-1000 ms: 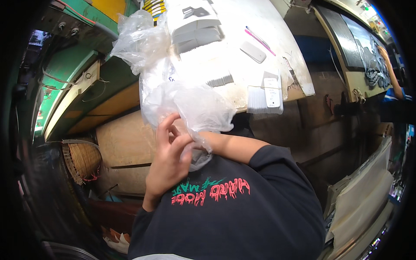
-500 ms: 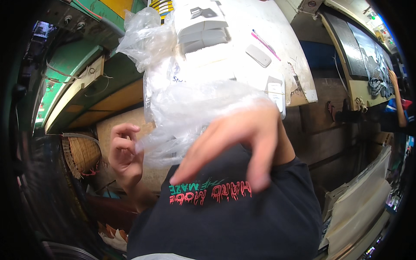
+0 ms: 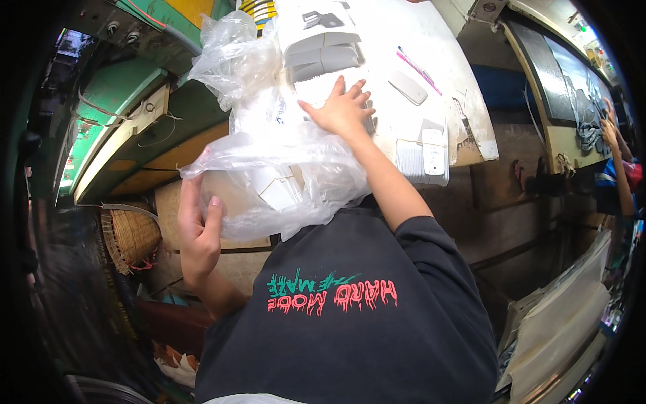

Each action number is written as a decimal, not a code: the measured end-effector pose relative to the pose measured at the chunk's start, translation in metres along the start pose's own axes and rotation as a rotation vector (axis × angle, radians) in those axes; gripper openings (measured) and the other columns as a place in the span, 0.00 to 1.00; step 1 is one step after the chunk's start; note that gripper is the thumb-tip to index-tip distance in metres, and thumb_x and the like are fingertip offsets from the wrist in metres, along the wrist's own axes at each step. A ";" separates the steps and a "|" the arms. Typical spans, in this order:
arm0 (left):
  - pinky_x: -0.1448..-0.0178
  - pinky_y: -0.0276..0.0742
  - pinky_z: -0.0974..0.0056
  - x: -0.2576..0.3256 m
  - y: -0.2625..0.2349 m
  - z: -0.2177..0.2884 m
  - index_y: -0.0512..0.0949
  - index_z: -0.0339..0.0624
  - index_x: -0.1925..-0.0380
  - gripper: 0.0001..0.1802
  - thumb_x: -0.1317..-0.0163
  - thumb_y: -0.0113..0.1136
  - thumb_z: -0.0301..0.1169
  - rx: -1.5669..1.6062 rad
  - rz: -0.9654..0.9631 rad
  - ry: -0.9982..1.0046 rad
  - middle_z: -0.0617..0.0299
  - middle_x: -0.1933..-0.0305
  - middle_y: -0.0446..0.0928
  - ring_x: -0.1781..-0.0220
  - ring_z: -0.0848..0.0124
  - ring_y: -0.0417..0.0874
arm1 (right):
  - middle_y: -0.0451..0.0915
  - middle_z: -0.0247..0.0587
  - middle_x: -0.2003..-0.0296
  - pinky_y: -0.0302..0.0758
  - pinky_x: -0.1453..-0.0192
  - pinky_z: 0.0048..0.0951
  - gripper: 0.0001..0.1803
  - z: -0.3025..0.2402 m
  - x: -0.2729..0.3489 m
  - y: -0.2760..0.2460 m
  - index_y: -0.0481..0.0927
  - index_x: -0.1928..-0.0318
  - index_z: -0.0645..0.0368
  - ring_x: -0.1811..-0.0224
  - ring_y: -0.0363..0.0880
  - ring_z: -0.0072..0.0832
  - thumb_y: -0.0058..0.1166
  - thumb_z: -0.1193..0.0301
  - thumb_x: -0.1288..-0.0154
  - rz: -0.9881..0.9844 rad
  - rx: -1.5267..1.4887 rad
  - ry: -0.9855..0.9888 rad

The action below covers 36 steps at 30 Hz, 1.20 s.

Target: The person picks up plastic bags containing white components, walks to a workstation, and places them on a table. They then open a bag, remove a stack of components, and place them into another plastic bag, tying it closed.

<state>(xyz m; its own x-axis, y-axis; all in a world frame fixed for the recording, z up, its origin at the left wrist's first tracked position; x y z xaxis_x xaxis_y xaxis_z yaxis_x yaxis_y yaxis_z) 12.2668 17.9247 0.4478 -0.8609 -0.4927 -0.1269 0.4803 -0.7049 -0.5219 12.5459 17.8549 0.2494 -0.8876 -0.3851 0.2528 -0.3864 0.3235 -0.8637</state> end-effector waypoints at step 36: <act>0.44 0.75 0.66 0.009 0.001 -0.003 0.75 0.26 0.44 0.26 0.46 0.45 0.14 -0.092 0.178 0.197 0.43 0.35 0.69 0.47 0.63 0.78 | 0.47 0.74 0.24 0.49 0.27 0.80 0.76 0.052 0.019 -0.020 0.39 0.17 0.52 0.20 0.45 0.66 0.74 0.37 0.55 -0.078 0.204 -0.218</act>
<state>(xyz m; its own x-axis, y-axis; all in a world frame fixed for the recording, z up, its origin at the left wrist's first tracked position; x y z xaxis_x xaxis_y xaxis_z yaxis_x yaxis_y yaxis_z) 12.2591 17.9211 0.4442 -0.7845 -0.4896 -0.3807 0.6177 -0.5624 -0.5496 12.5502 17.7962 0.2485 -0.7740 -0.5854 0.2413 -0.3735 0.1144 -0.9206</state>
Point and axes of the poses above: each hand's wrist, its own x-axis away from the middle knuckle, its own y-axis out of the palm, z = x × y, the point moved 1 cm from there along -x, towards the middle knuckle
